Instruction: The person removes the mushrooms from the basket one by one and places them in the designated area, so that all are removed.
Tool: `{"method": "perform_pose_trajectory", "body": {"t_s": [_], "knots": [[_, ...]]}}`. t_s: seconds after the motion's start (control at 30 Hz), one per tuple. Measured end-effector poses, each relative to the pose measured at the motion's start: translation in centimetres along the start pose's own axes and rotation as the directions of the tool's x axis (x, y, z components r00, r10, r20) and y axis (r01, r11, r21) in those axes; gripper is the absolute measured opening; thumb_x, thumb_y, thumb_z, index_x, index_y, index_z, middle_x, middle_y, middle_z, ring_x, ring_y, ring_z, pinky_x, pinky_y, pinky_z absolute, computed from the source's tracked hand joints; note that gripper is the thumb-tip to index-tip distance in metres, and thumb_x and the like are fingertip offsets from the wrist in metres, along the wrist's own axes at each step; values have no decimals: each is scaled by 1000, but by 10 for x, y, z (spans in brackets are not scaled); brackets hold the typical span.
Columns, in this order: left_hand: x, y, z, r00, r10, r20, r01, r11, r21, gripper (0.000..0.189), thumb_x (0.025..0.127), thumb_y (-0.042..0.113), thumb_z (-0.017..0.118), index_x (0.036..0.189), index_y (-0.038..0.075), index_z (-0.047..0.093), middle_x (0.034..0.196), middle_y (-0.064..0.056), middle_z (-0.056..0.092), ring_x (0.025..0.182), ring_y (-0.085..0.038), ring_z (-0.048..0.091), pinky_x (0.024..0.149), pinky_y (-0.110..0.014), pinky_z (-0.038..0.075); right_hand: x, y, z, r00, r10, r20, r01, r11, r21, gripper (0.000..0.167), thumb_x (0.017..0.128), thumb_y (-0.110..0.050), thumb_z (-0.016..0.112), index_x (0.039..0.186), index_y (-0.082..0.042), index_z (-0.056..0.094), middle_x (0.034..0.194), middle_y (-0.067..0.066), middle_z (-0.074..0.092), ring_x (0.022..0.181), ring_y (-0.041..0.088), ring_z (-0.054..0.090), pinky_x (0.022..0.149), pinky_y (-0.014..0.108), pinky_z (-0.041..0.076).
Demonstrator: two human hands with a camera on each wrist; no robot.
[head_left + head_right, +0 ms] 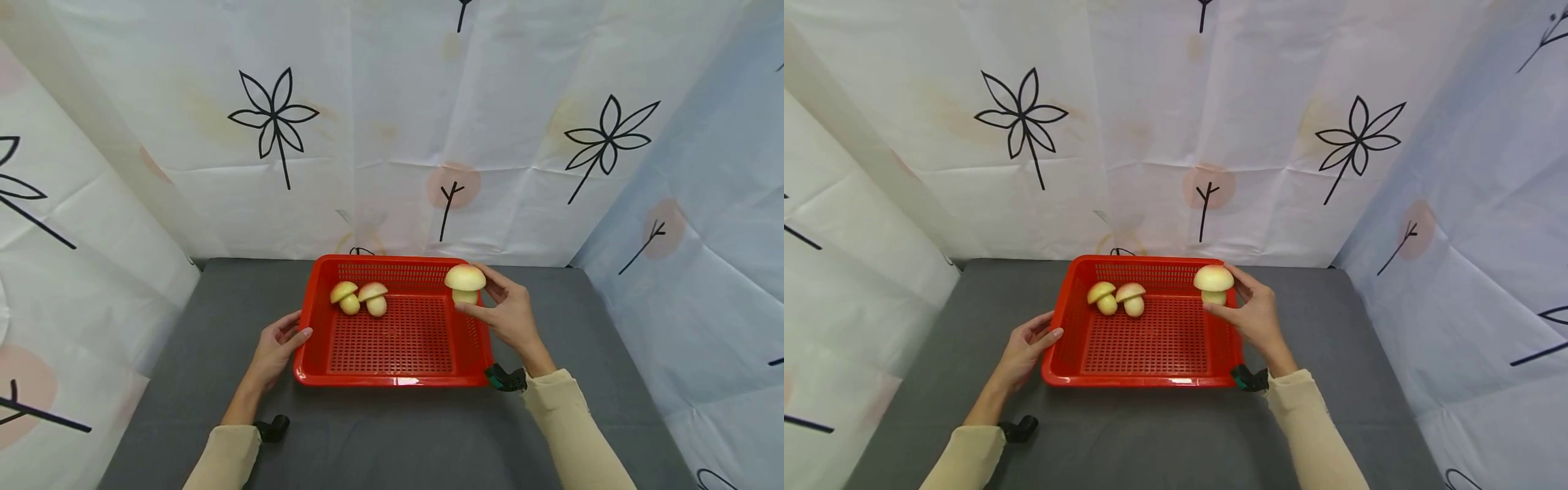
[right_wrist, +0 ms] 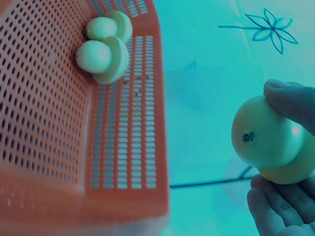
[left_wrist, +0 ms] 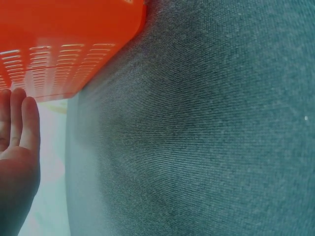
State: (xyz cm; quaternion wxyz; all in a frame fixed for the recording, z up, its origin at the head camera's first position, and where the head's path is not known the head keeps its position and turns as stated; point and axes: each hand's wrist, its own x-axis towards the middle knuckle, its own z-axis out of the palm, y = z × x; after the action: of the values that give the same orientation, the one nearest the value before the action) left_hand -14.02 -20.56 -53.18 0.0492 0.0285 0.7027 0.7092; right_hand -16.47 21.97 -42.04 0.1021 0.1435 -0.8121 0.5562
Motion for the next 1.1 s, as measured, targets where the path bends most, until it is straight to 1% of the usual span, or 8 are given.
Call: {"method": "perform_pose_trajectory", "body": {"t_s": [0.13, 0.33, 0.4, 0.53, 0.63, 0.87, 0.97, 1.1], "knots": [[0, 1, 0, 1000, 4, 6, -3, 1000, -3, 55, 100, 8, 64, 148, -8, 42, 141, -29, 50, 114, -14, 62, 90, -23, 55, -8, 1, -14, 999, 2, -43, -2, 1000, 5, 76, 76, 5, 86, 144, 6, 51, 145, 24, 52, 134, 36, 51, 102, 17, 44], [0, 0, -1, 1000, 11, 6, -11, 1000, -5, 54, 100, 8, 64, 147, -9, 42, 140, -31, 50, 111, -10, 62, 89, -22, 55, -19, 6, -33, 994, 13, -111, -13, 1000, -3, 75, 76, 7, 85, 144, 7, 51, 142, 26, 54, 125, 4, 56, 101, 15, 44], [0, 0, -1, 1000, 11, 7, -11, 1000, -8, 54, 100, 7, 64, 148, -9, 42, 140, -31, 50, 111, -9, 63, 89, -22, 55, -22, 9, -39, 992, 20, -128, -21, 1000, -7, 76, 76, 8, 85, 144, 6, 51, 141, 26, 54, 124, 0, 55, 101, 15, 44], [0, 0, 0, 1000, 6, 10, -6, 1000, -10, 55, 101, 8, 64, 148, -8, 42, 141, -31, 50, 110, -8, 63, 89, -23, 56, -27, 17, -51, 983, 66, -169, -69, 998, -12, 77, 76, 8, 85, 145, 6, 50, 142, 28, 54, 127, 5, 55, 99, 16, 45], [0, 0, 0, 1000, 5, 13, -5, 1000, -6, 55, 101, 9, 64, 148, -7, 42, 141, -31, 50, 110, -8, 63, 89, -23, 56, -31, 24, -58, 975, 115, -190, -120, 993, -11, 79, 77, 7, 84, 147, 5, 48, 143, 29, 51, 131, 14, 54, 99, 16, 46], [0, 0, 0, 1000, 8, 14, -8, 1000, -11, 54, 101, 7, 63, 148, -8, 41, 141, -31, 49, 111, -8, 62, 89, -23, 56, -39, 44, -69, 956, 237, -171, -246, 969, -29, 81, 83, -1, 83, 151, 5, 40, 150, 28, 44, 137, 35, 46, 95, 12, 46], [-1, 0, 0, 1000, 8, 18, -8, 1000, -11, 55, 101, 8, 63, 149, -8, 41, 141, -32, 49, 111, -9, 63, 89, -23, 56, -42, 55, -72, 942, 293, -162, -303, 952, -43, 83, 84, -7, 84, 153, 4, 38, 152, 26, 43, 137, 38, 45, 94, 11, 46], [-2, 1, 0, 1000, 12, 22, -11, 1000, -13, 55, 101, 7, 62, 149, -8, 40, 142, -32, 49, 113, -10, 63, 90, -23, 55, -45, 73, -72, 925, 347, -154, -360, 931, -61, 85, 85, -12, 84, 154, 2, 36, 153, 25, 42, 138, 39, 44, 99, 19, 47]]}}
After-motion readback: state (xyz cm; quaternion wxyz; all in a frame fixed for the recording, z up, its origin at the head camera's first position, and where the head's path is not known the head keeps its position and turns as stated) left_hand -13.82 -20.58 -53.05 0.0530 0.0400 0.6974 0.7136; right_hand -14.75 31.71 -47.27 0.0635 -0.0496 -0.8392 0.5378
